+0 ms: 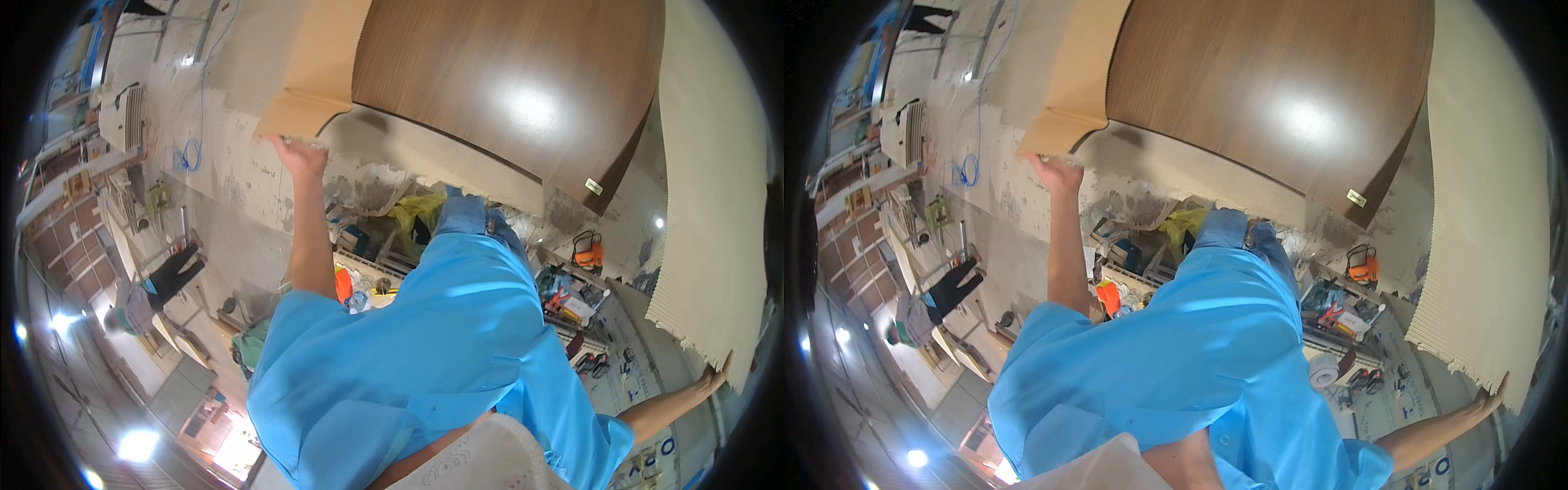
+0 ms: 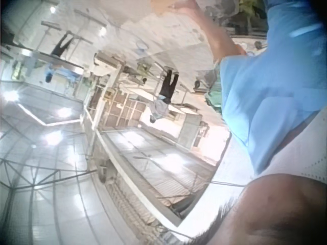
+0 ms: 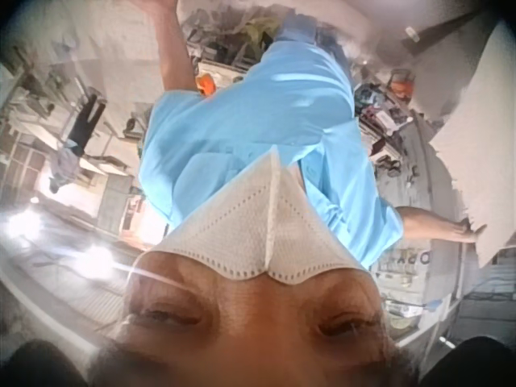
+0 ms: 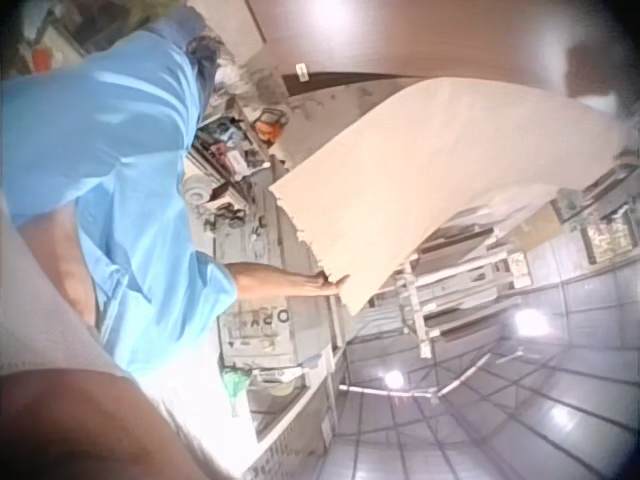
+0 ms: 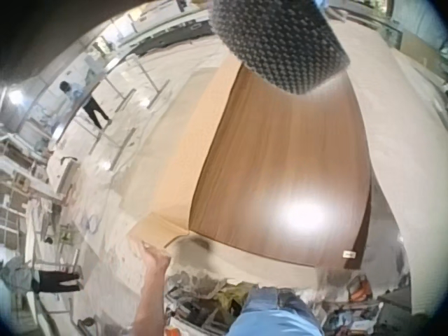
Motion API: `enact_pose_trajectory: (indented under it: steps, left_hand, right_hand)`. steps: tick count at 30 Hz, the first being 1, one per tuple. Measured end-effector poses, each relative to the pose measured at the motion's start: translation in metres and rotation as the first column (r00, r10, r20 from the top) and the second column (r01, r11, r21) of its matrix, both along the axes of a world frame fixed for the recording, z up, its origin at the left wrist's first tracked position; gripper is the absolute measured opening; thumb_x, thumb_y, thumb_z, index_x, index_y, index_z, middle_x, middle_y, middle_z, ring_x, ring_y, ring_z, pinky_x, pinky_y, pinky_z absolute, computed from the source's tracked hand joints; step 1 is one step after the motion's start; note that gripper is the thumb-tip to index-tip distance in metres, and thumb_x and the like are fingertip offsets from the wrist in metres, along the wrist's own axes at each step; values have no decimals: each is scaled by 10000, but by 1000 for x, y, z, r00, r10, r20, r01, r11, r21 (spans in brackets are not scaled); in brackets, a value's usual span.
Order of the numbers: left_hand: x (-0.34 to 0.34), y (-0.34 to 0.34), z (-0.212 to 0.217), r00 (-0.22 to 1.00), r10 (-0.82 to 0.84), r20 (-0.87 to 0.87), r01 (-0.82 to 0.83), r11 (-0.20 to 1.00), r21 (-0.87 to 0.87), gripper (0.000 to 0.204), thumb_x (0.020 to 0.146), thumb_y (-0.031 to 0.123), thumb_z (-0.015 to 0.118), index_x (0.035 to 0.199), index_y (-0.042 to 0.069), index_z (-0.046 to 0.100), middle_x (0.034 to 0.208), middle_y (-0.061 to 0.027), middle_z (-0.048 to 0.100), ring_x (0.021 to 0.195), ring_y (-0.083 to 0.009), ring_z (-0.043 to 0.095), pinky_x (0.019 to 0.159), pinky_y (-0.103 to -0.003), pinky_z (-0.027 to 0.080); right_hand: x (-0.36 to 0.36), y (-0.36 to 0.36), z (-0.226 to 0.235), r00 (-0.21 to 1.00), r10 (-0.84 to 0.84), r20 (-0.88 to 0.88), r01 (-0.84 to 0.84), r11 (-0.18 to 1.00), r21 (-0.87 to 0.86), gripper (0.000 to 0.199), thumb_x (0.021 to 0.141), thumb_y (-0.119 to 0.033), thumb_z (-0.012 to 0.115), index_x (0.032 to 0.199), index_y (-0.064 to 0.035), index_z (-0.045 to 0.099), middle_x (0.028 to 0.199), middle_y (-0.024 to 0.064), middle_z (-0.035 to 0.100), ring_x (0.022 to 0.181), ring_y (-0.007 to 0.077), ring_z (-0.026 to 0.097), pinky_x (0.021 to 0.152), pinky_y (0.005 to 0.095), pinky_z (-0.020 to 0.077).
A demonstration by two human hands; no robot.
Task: The person aligns two large cardboard sheets on a workbench and secures them together using a handheld tape dispenser. The person smooths the tape and edges to ensure the sheets are joined.
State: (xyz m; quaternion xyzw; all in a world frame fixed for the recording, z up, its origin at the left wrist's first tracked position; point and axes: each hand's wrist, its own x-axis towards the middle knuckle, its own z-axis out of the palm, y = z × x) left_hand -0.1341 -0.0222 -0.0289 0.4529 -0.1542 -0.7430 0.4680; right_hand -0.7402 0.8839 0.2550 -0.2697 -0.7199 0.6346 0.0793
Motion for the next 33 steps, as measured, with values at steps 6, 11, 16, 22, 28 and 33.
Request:
enact_pose_trajectory:
  steps: [6,11,16,22,28,33]
  left_hand:
    - [-16,-18,-18,977,-90,194,95,995,-16,468,953,327,688,1332,89,552,1235,-63,634,1100,-225,621,876,-360,490]
    - [31,-21,-54,914,-165,370,135,985,106,242,897,87,708,1129,111,642,966,-23,707,737,-138,675,479,-216,439]
    - [63,-57,-18,821,-254,511,252,965,74,333,891,-32,668,1205,62,609,1062,-73,692,892,-203,690,684,-253,582]
    - [-18,-142,4,831,-289,475,261,957,126,264,894,-33,645,1157,-20,639,1057,-169,706,883,-290,721,665,-256,635]
    - [-125,-179,0,522,-597,609,573,774,269,278,996,41,426,1178,-119,562,1050,-274,667,878,-386,721,640,-365,672]
    - [-162,-186,-1,528,-582,618,465,807,364,374,985,164,466,1217,-126,513,1077,-282,608,829,-372,712,589,-379,659]
  right_hand:
    - [-10,9,-14,997,-65,-32,62,995,-79,525,947,-73,670,1416,79,493,1463,209,521,1326,343,516,1123,496,428]
    - [-22,43,-35,999,30,-40,-35,991,-131,474,947,-82,681,1367,79,529,1405,203,568,1297,343,543,1098,487,462]
    - [-34,61,-43,1000,-17,-4,16,982,-190,438,952,-70,672,1347,70,548,1373,195,595,1265,329,573,1071,492,481]
    - [-29,61,-45,999,51,7,-49,983,-179,455,938,-65,691,1346,78,549,1367,197,602,1247,320,588,1052,469,496]
    - [-18,51,-57,1000,6,10,-4,990,-140,491,934,-106,703,1344,108,536,1399,220,568,1261,330,572,1059,456,495]
    - [-5,36,-65,997,-74,-1,74,995,-61,504,935,-159,709,1324,118,547,1398,217,569,1260,338,568,1060,463,489]
